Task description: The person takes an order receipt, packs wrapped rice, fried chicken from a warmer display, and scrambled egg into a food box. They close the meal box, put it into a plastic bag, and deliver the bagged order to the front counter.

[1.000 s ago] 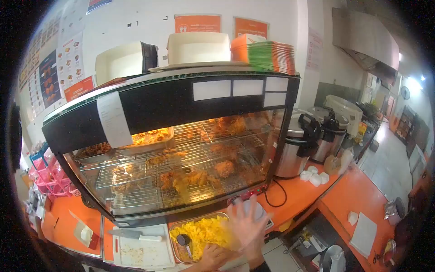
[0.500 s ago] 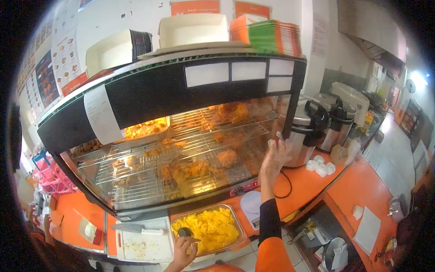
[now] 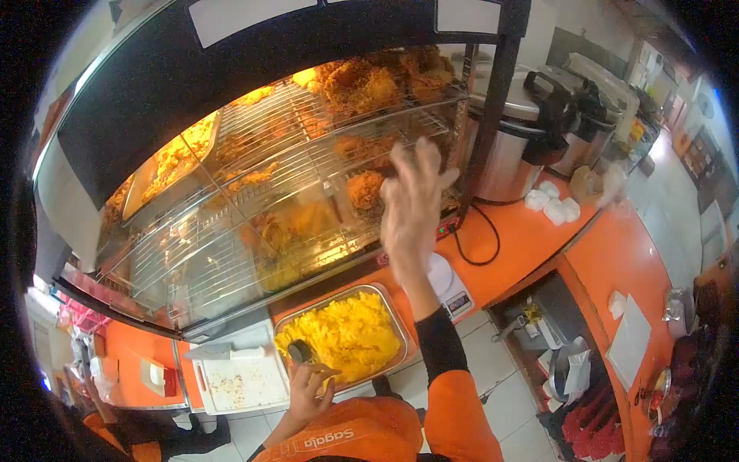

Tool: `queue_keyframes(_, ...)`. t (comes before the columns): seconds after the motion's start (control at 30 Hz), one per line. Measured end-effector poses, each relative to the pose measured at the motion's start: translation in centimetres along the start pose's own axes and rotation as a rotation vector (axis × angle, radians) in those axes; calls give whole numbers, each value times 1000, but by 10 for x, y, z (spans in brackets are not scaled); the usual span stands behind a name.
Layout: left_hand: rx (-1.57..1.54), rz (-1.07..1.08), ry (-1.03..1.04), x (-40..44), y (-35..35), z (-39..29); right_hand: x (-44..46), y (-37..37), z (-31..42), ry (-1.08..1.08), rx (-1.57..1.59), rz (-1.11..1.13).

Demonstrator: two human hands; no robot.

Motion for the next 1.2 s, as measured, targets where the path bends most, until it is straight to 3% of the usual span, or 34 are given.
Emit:
queue_keyframes(0.03,4,-17,-45,-2,-5,6,16,6,-5,0,7,-1)
queue_keyframes(0.1,18,-47,-55,-4,-16,12,44,58,-13,38,-84,395)
queue_keyframes(0.17,54,-112,-95,-10,-34,21,58,115,-29,240,-130,594)
queue_keyframes(0.2,88,-118,-122,-11,-46,25,64,138,-37,231,-117,590)
queue_keyframes(0.27,142,-211,-134,-8,-79,30,78,164,-1,-319,-58,319)
queue_keyframes(0.3,181,-289,-140,-9,-99,32,81,173,-7,-337,-56,302)
queue_keyframes(0.43,344,-502,-238,-33,-165,51,87,189,-74,-14,-116,372)
queue_keyframes(0.57,301,-660,-430,-89,-196,86,97,170,-144,195,-183,331)
queue_keyframes(0.7,466,-601,-607,-118,-210,89,100,168,-177,278,-176,319)
queue_keyframes(0.83,510,-607,-656,-134,-218,95,100,169,-192,325,-149,316)
queue_keyframes(1.1,465,-655,-631,-125,-233,107,96,162,-199,393,-30,290)
queue_keyframes(1.2,477,-668,-460,-86,-246,92,95,153,-197,423,51,269)
Point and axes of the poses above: each hand's wrist, its own x-axis towards the middle knuckle, its own y-axis out of the palm, z = x × y, the point moved 10 cm from there along x, towards the middle knuckle
